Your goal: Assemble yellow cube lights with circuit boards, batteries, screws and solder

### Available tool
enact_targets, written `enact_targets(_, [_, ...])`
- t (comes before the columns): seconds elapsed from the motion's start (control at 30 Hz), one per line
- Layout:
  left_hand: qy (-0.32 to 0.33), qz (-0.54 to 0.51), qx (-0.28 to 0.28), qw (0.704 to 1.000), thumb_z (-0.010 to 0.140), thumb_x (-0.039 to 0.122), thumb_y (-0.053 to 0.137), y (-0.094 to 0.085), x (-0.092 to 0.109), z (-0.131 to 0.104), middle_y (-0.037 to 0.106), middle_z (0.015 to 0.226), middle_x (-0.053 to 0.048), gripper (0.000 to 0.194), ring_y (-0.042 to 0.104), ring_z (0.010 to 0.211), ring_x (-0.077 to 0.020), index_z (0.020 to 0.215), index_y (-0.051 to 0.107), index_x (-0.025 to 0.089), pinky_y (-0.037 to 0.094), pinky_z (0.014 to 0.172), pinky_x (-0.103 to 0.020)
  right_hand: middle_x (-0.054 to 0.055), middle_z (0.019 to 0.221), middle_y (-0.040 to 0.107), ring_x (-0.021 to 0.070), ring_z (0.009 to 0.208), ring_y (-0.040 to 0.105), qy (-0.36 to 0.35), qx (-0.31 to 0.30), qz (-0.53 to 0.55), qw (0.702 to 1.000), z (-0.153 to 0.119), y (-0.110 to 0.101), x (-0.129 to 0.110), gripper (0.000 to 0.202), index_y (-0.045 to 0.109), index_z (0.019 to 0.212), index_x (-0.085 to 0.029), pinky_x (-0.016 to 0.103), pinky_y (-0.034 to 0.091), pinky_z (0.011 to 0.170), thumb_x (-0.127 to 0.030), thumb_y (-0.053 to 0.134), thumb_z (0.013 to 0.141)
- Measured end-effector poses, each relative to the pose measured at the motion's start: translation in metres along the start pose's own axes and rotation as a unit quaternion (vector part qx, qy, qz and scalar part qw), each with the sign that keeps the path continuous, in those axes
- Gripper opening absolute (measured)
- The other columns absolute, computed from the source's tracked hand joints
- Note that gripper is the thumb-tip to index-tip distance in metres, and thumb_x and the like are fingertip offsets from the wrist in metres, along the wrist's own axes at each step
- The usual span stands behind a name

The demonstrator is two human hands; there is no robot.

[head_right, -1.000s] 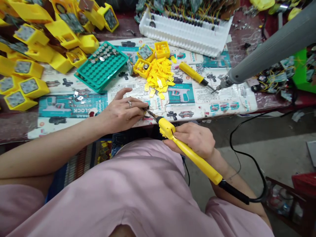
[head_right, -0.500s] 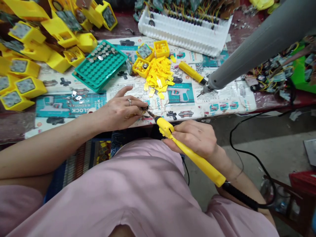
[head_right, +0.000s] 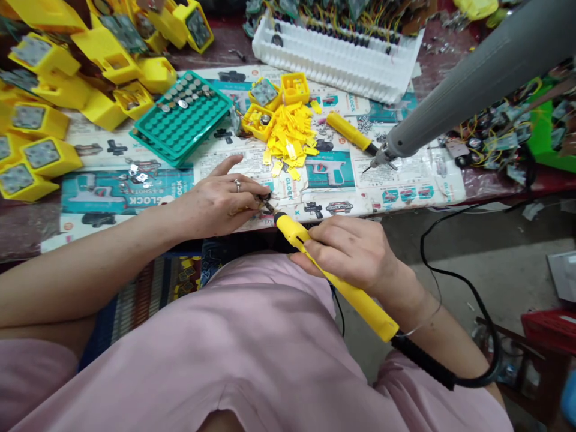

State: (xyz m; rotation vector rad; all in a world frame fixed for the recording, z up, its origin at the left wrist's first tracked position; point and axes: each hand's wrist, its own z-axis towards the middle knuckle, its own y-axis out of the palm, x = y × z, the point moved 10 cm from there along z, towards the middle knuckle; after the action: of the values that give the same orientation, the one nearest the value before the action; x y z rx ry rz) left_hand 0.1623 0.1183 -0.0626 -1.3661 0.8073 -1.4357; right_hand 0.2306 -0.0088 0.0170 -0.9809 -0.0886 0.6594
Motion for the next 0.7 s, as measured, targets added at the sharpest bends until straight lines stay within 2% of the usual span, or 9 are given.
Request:
enact_targets(0.13, [0.036, 0.016, -0.028, 0.999, 0.090, 0.016, 0.047, 0.002, 0.006, 0.001, 0.077, 0.104, -0.002, 0.026, 0.072, 0.093, -0.0185, 0.074, 0.067, 0.021, 0.028, 0.123, -0.058, 0.001, 0.077, 0.074, 0.0126, 0.068, 0.069, -0.006, -0.010, -0.010, 1.000, 0.002, -0.002, -0.002, 0.018, 0.060, 0.083, -0.022, 0.025, 0.061, 0.066, -0.023, 0.077, 0.080])
enact_targets(0.33, [0.034, 0.008, -0.017, 0.999, 0.092, 0.017, 0.044, 0.003, 0.002, 0.000, 0.078, 0.100, -0.001, 0.030, 0.073, 0.093, -0.0176, 0.072, 0.067, 0.021, 0.024, 0.124, -0.054, 0.001, 0.075, 0.072, 0.0117, 0.065, 0.068, 0.020, 0.064, 0.026, 0.997, -0.014, -0.011, 0.010, 0.028, 0.062, 0.089, -0.018, 0.021, 0.058, 0.060, -0.021, 0.084, 0.072])
enact_targets(0.4, [0.032, -0.002, -0.009, 0.999, 0.091, 0.017, 0.046, 0.003, 0.002, -0.001, 0.078, 0.100, 0.000, 0.028, 0.073, 0.091, -0.0174, 0.072, 0.067, 0.021, 0.025, 0.124, -0.053, 0.000, 0.075, 0.072, 0.0112, 0.063, 0.068, 0.021, 0.072, 0.025, 0.997, -0.015, -0.010, 0.011, 0.025, 0.062, 0.088, -0.019, 0.021, 0.057, 0.058, -0.023, 0.082, 0.074])
enact_targets(0.57, [0.035, -0.006, -0.012, 0.999, 0.091, 0.019, 0.046, 0.003, 0.001, -0.001, 0.078, 0.098, 0.000, 0.029, 0.073, 0.091, -0.0170, 0.072, 0.067, 0.021, 0.025, 0.124, -0.053, 0.000, 0.071, 0.071, 0.0106, 0.061, 0.066, 0.013, 0.069, 0.023, 0.997, -0.007, -0.007, 0.009, 0.017, 0.061, 0.084, -0.021, 0.021, 0.056, 0.056, -0.024, 0.077, 0.080])
enact_targets(0.7, [0.030, -0.016, -0.034, 0.999, 0.092, 0.019, 0.042, 0.004, 0.000, 0.000, 0.078, 0.098, -0.001, 0.031, 0.072, 0.095, -0.0166, 0.073, 0.066, 0.021, 0.019, 0.126, -0.054, 0.002, 0.070, 0.070, 0.0123, 0.062, 0.066, 0.001, 0.022, 0.013, 1.000, -0.001, -0.004, 0.005, 0.017, 0.061, 0.082, -0.019, 0.023, 0.056, 0.057, -0.022, 0.078, 0.079])
